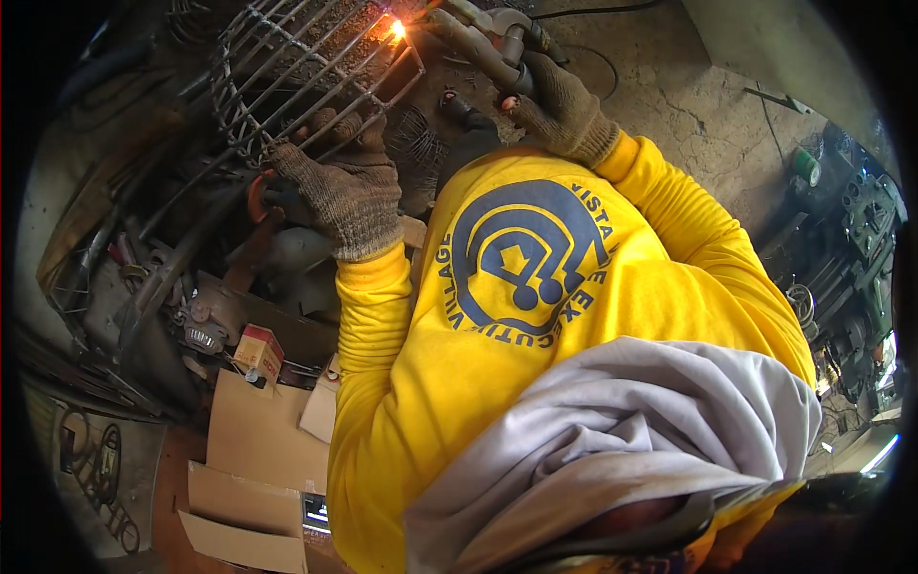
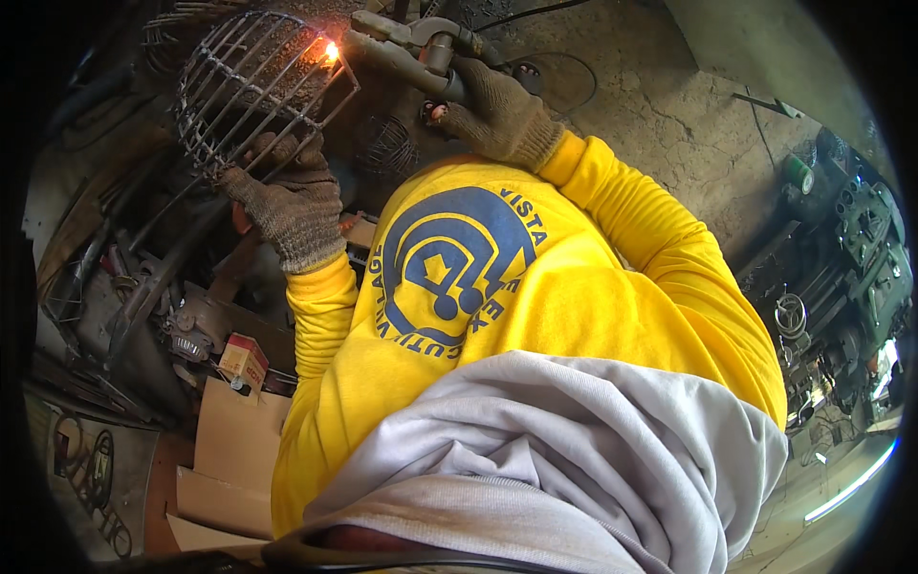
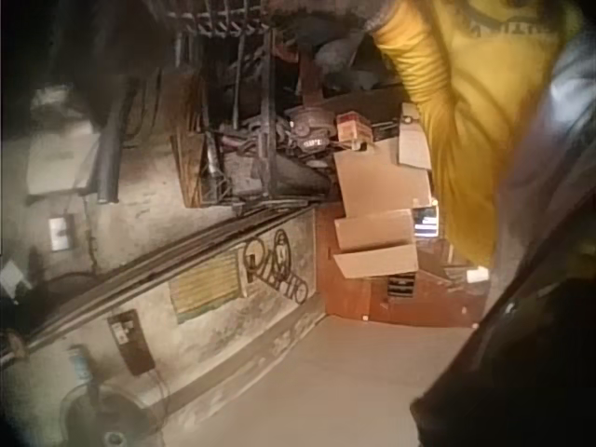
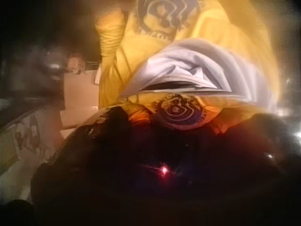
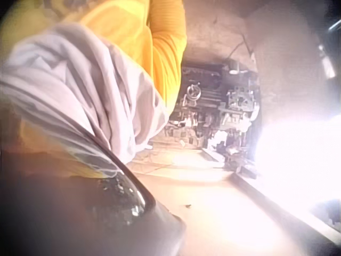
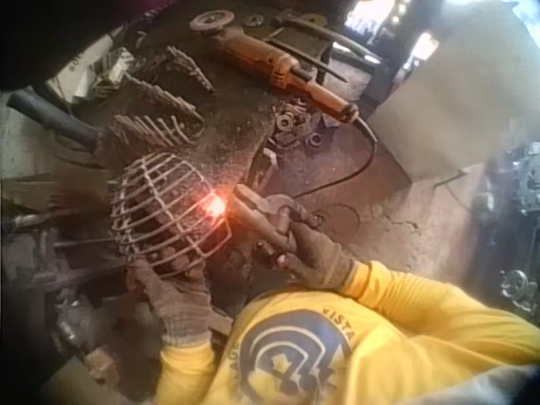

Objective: The person is welding metal wires onto a hemispherical metal cage structure and then uses a hammer to tap the welds on the workbench.

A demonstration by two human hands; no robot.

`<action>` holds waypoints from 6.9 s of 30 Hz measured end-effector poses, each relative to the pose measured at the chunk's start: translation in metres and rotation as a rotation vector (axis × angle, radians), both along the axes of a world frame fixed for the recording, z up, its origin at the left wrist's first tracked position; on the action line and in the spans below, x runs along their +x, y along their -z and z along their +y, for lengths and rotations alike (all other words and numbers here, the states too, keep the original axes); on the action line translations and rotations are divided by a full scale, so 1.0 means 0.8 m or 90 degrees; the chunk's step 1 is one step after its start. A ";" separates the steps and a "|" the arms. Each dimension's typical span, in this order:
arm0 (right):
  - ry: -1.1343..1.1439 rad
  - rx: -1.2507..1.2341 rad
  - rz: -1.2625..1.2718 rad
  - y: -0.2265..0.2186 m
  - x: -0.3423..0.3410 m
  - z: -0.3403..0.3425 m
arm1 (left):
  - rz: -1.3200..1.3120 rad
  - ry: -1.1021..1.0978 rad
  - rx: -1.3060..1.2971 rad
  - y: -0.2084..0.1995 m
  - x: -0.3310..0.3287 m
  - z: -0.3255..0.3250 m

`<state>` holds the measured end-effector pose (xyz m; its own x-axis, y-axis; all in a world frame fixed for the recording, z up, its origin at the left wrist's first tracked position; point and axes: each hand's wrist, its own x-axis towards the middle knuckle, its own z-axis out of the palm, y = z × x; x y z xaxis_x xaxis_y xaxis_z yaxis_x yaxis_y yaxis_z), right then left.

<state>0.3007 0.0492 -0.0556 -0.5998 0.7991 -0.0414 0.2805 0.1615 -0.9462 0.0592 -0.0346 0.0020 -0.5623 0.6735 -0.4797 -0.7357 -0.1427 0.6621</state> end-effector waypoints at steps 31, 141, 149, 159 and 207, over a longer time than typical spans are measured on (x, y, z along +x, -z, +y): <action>0.147 0.035 0.058 -0.004 0.022 0.011 | -0.008 -0.023 0.045 -0.001 0.006 0.018; 0.012 -0.383 0.219 0.043 0.009 0.026 | -0.067 -0.016 0.066 0.004 -0.018 0.024; 0.041 0.114 0.085 -0.017 -0.023 0.034 | -0.329 0.087 0.351 0.044 -0.041 0.026; 0.025 -0.029 -0.032 -0.019 -0.018 0.032 | -0.039 0.023 0.146 0.015 -0.021 0.023; 0.037 -0.053 0.070 -0.009 -0.037 0.017 | -0.291 0.057 0.230 0.032 -0.061 0.011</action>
